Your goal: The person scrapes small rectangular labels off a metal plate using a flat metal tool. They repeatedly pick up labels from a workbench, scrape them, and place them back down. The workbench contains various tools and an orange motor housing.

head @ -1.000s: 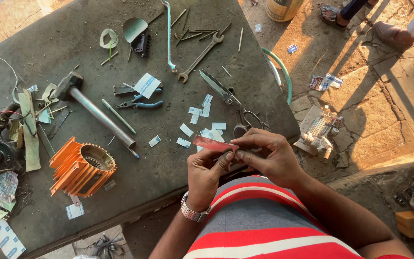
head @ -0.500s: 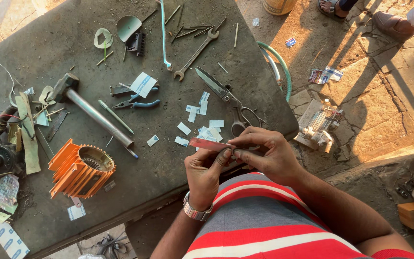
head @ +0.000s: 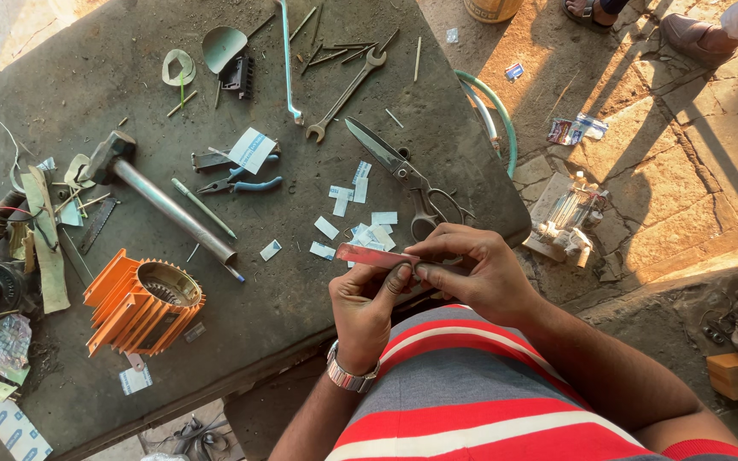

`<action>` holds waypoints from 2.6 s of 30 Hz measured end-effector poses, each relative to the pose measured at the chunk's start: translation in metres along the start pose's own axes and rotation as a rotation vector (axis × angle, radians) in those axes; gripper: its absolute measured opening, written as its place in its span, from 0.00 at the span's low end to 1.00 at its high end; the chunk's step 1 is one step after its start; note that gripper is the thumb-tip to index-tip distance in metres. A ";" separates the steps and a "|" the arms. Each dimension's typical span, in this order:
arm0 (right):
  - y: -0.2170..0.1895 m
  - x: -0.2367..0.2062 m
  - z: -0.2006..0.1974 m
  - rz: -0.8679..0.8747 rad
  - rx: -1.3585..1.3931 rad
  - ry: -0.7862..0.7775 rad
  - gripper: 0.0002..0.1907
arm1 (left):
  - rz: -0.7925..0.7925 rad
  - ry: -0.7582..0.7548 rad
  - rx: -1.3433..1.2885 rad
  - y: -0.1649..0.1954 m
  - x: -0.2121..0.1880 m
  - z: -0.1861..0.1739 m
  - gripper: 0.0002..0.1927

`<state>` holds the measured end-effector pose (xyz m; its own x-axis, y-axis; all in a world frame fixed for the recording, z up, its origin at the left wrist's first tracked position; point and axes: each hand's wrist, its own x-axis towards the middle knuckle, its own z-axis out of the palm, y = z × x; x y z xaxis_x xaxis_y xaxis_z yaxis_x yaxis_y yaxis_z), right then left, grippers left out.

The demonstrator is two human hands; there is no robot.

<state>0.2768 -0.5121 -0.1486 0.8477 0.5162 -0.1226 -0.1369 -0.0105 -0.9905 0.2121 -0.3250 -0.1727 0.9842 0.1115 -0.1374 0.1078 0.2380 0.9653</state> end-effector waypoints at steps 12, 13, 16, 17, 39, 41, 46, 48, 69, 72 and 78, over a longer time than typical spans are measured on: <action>-0.003 0.002 0.001 0.072 0.034 0.006 0.13 | -0.021 -0.028 0.000 0.001 0.002 -0.004 0.08; -0.003 0.002 0.001 0.062 0.022 0.005 0.13 | -0.018 -0.028 0.004 0.001 0.002 -0.004 0.08; -0.003 0.002 0.001 0.062 0.025 0.000 0.13 | -0.019 -0.032 0.005 0.000 0.002 -0.004 0.08; -0.003 0.002 0.001 0.065 0.033 -0.002 0.13 | -0.019 -0.033 0.004 0.000 0.002 -0.004 0.08; -0.010 0.007 0.001 -0.054 -0.108 -0.011 0.15 | 0.027 0.017 0.024 0.002 0.001 0.001 0.07; -0.014 0.008 0.000 -0.105 -0.211 -0.009 0.15 | 0.031 0.024 0.047 0.002 0.001 0.001 0.06; -0.027 0.013 -0.001 -0.093 -0.330 0.008 0.14 | 0.105 0.026 0.112 0.001 0.001 0.003 0.05; -0.031 0.014 0.001 -0.063 -0.351 0.015 0.14 | 0.097 0.032 0.111 0.001 0.002 0.005 0.05; -0.019 0.001 0.012 -0.360 -0.685 0.218 0.09 | 0.045 0.235 0.393 -0.008 0.007 0.015 0.04; -0.021 -0.007 0.016 -0.414 -0.820 0.223 0.11 | -0.062 0.284 0.377 -0.021 0.008 0.017 0.06; -0.031 -0.030 0.020 -0.524 -0.926 0.296 0.25 | -0.116 0.116 0.308 -0.043 0.028 0.001 0.14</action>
<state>0.2453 -0.5098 -0.1125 0.7946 0.4198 0.4386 0.6072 -0.5518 -0.5717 0.2355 -0.3333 -0.2179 0.9423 0.2144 -0.2573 0.2726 -0.0445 0.9611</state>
